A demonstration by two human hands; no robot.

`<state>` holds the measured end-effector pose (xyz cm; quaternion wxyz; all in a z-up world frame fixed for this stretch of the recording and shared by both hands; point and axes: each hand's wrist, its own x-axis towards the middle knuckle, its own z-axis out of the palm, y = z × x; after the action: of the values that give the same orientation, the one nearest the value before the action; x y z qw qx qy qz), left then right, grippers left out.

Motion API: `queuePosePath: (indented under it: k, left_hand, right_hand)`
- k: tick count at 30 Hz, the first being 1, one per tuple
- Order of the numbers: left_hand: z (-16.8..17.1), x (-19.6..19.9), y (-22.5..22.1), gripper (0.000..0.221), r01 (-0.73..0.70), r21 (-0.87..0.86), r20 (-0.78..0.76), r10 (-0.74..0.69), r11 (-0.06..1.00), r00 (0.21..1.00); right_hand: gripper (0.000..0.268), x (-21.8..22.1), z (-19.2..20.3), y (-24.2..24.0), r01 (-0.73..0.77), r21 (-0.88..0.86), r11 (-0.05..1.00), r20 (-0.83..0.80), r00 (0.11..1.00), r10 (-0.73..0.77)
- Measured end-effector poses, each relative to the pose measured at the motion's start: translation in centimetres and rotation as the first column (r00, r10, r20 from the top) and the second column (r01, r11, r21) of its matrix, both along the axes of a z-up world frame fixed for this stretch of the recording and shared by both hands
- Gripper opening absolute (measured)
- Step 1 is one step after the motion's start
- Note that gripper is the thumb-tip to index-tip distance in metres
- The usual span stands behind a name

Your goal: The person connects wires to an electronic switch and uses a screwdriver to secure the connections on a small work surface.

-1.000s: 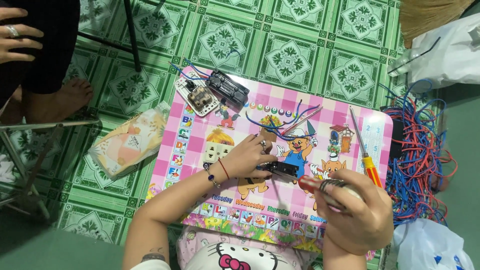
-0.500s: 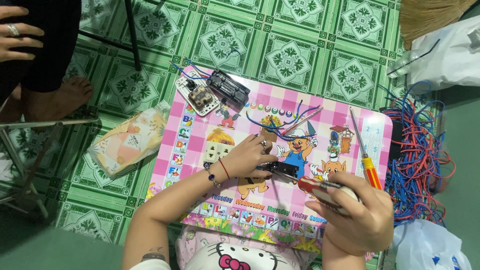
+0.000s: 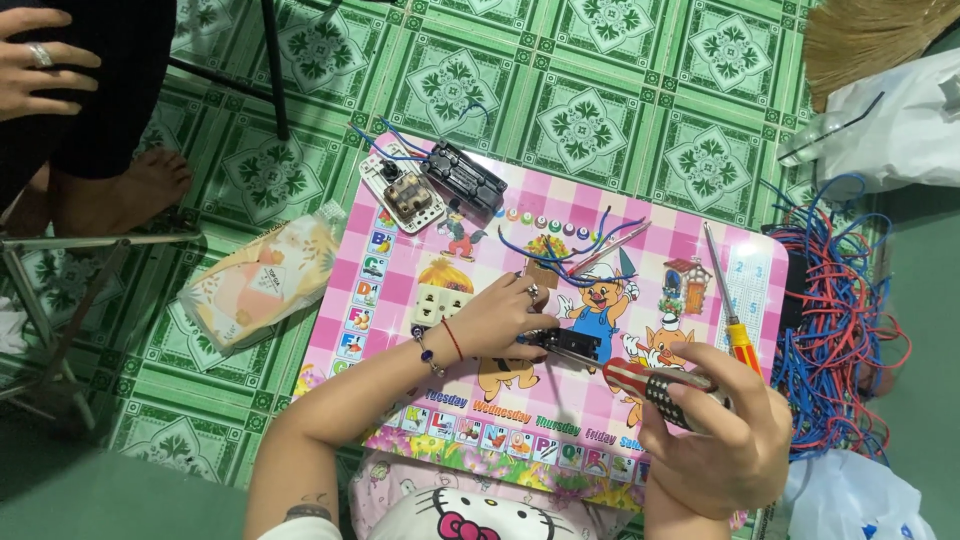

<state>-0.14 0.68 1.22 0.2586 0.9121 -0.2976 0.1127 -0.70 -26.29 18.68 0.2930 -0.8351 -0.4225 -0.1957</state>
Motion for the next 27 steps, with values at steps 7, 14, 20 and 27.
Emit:
queuePosePath:
  k: [7,14,20,27]
  left_hand:
    - [0.0,0.0,0.0,0.039,0.011,0.006,-0.01,-0.011,1.0,1.0]
    - [0.0,-0.1,-0.1,0.039,0.007,0.015,0.006,-0.007,1.0,1.0]
    - [-0.2,0.0,0.1,0.04,0.007,0.018,0.012,-0.007,1.0,1.0]
    - [0.1,-0.1,0.0,0.039,0.004,-0.004,0.004,-0.004,1.0,1.0]
  right_hand:
    - [0.049,0.2,0.0,-0.4,-0.006,-0.043,0.999,0.031,0.999,0.007]
    - [0.042,0.2,0.9,1.1,-0.14,0.034,0.99,0.019,0.99,0.14]
    - [0.054,0.9,0.4,-0.5,-0.175,-0.008,0.985,-0.025,0.984,0.174]
    - [0.061,0.4,-0.2,-1.8,-0.132,-0.028,0.991,-0.064,0.989,0.13]
